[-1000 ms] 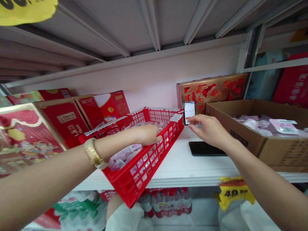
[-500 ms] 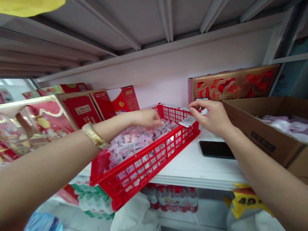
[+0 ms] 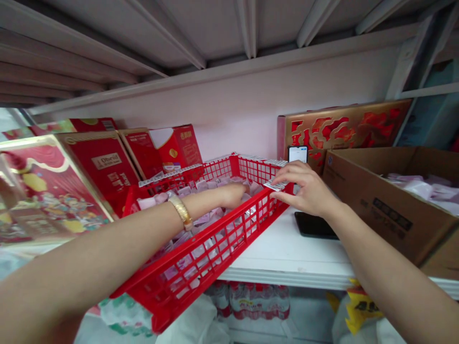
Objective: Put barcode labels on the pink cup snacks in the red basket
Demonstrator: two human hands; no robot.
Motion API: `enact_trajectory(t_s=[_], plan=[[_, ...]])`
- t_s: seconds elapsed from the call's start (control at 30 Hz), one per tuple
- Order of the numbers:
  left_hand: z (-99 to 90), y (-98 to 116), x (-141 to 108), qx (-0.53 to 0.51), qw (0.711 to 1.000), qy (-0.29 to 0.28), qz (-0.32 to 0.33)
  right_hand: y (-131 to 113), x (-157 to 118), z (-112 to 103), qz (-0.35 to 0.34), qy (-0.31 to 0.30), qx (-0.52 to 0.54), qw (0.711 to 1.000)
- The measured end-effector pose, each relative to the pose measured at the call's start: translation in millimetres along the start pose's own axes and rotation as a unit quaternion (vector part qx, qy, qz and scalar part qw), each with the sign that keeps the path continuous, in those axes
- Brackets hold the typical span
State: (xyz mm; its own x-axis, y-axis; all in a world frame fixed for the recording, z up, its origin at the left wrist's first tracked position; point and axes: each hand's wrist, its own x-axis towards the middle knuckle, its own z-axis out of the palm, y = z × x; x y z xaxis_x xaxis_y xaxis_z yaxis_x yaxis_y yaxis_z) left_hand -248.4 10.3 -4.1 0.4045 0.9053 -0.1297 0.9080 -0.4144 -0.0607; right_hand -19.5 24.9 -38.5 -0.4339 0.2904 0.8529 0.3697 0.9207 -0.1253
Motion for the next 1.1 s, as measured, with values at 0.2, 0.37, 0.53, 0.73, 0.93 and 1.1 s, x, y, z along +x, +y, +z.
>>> enact_trajectory(t_s=[0.2,0.37,0.53,0.73,0.93,1.1], plan=[[-1.5,-1.2,-1.7,0.006,1.000,-0.017,-0.011,4.1,-3.7,2.2,-0.030,-0.015,-0.044,0.998],[-1.8,-3.7,-0.1,-0.002,1.000,-0.011,0.002,5.7,-4.8,4.3,-0.039,0.004,-0.056,0.998],[-2.0,2.6,-2.7,-0.043,0.997,-0.069,0.007,5.6,-4.9,8.2,-0.038,0.018,-0.057,0.998],[-1.1,8.1,-2.8,-0.054,0.996,-0.077,-0.001,2.4,-3.6,11.8,0.010,0.096,-0.012,0.995],[-1.6,2.5,-0.6,-0.077,0.992,-0.091,0.028,-5.4,-3.1,14.3,0.039,0.154,0.010,0.987],[-2.2,-5.8,-2.0,-0.073,0.993,-0.096,0.004,-9.5,-4.1,17.0,0.038,0.167,0.014,0.985]])
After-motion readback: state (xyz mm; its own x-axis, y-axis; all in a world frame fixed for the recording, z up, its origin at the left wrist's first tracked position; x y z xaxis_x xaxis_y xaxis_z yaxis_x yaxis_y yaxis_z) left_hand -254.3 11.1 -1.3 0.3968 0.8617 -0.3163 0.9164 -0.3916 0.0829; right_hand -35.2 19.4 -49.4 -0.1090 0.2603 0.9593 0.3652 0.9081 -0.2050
